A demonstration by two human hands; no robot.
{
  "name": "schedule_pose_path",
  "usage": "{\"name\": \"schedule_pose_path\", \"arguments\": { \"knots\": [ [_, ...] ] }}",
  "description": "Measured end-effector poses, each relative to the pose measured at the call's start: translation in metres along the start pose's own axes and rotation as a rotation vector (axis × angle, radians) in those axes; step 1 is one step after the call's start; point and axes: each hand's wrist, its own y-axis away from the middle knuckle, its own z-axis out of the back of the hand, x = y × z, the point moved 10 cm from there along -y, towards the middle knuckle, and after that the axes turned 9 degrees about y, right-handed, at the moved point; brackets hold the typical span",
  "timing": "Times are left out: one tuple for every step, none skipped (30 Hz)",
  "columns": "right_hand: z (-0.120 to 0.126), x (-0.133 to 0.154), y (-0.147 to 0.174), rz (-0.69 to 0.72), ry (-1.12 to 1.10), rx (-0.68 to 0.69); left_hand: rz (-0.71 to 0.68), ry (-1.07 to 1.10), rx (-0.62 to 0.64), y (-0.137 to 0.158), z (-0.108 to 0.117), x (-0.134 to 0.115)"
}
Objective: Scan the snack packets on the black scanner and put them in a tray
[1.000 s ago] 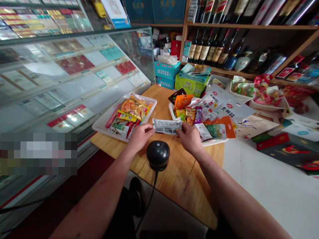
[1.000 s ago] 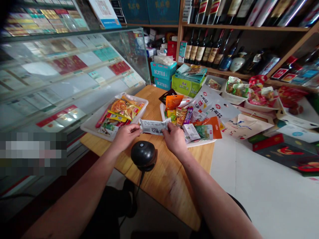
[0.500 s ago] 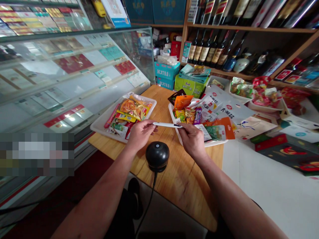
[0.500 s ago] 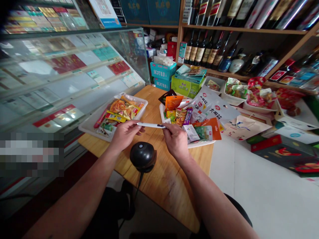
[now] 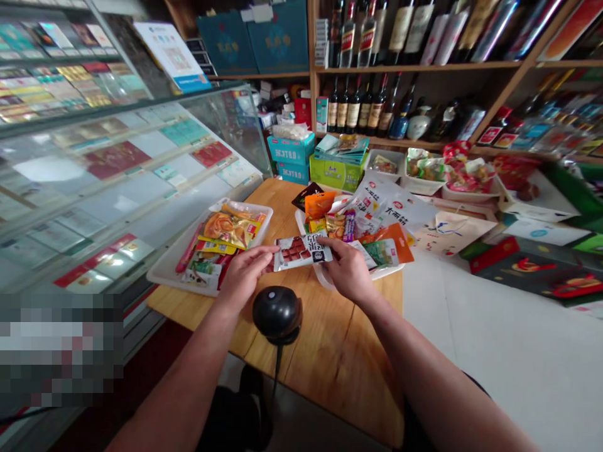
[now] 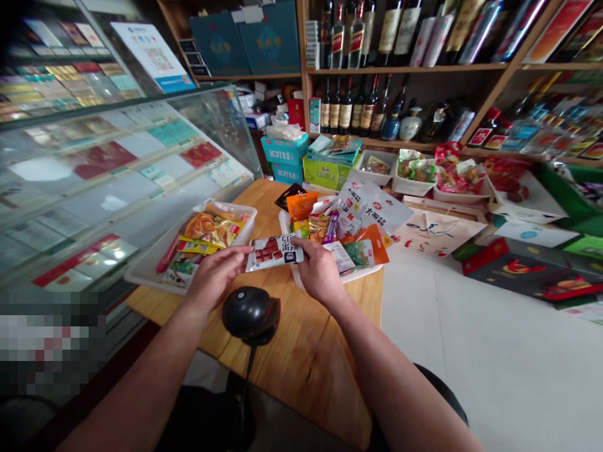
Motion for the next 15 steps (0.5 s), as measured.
{"name": "schedule_pose_path", "arguments": {
  "knots": [
    [0.000, -0.006, -0.002, -0.039, -0.036, 0.021, 0.016, 0.012, 0.013, -0.002, -0.005, 0.002],
    [0.001, -0.013, -0.004, -0.087, -0.080, 0.039, 0.032, 0.011, 0.032, -0.006, -0.010, 0.003],
    [0.001, -0.021, -0.005, -0.143, -0.135, 0.052, 0.053, -0.002, 0.060, -0.009, -0.018, 0.004],
    [0.001, -0.029, -0.006, -0.207, -0.208, 0.061, 0.075, -0.014, 0.090, -0.014, -0.026, 0.005],
    [0.001, -0.038, -0.007, -0.277, -0.300, 0.065, 0.094, -0.023, 0.115, -0.018, -0.034, 0.004],
    [0.000, -0.046, -0.007, -0.352, -0.405, 0.064, 0.107, -0.025, 0.133, -0.024, -0.041, 0.003],
    [0.000, -0.054, -0.007, -0.427, -0.513, 0.058, 0.113, -0.020, 0.143, -0.030, -0.048, 0.001],
    [0.000, -0.060, -0.006, -0.500, -0.614, 0.051, 0.116, -0.016, 0.150, -0.036, -0.054, -0.001],
    [0.001, -0.066, -0.005, -0.567, -0.695, 0.042, 0.120, -0.018, 0.159, -0.042, -0.060, -0.003],
    [0.002, -0.071, -0.004, -0.624, -0.750, 0.030, 0.127, -0.024, 0.171, -0.049, -0.066, -0.004],
    [0.004, -0.075, -0.004, -0.668, -0.780, 0.014, 0.139, -0.031, 0.186, -0.055, -0.071, -0.003],
    [0.007, -0.080, -0.004, -0.700, -0.792, -0.004, 0.153, -0.033, 0.198, -0.060, -0.077, -0.003],
    [0.010, -0.084, -0.004, -0.719, -0.792, -0.021, 0.168, -0.027, 0.202, -0.066, -0.082, -0.001],
    [0.012, -0.088, -0.005, -0.726, -0.781, -0.037, 0.184, -0.012, 0.199, -0.071, -0.086, 0.000],
    [0.015, -0.091, -0.007, -0.715, -0.765, -0.050, 0.199, 0.012, 0.194, -0.075, -0.091, 0.002]
  ]
}}
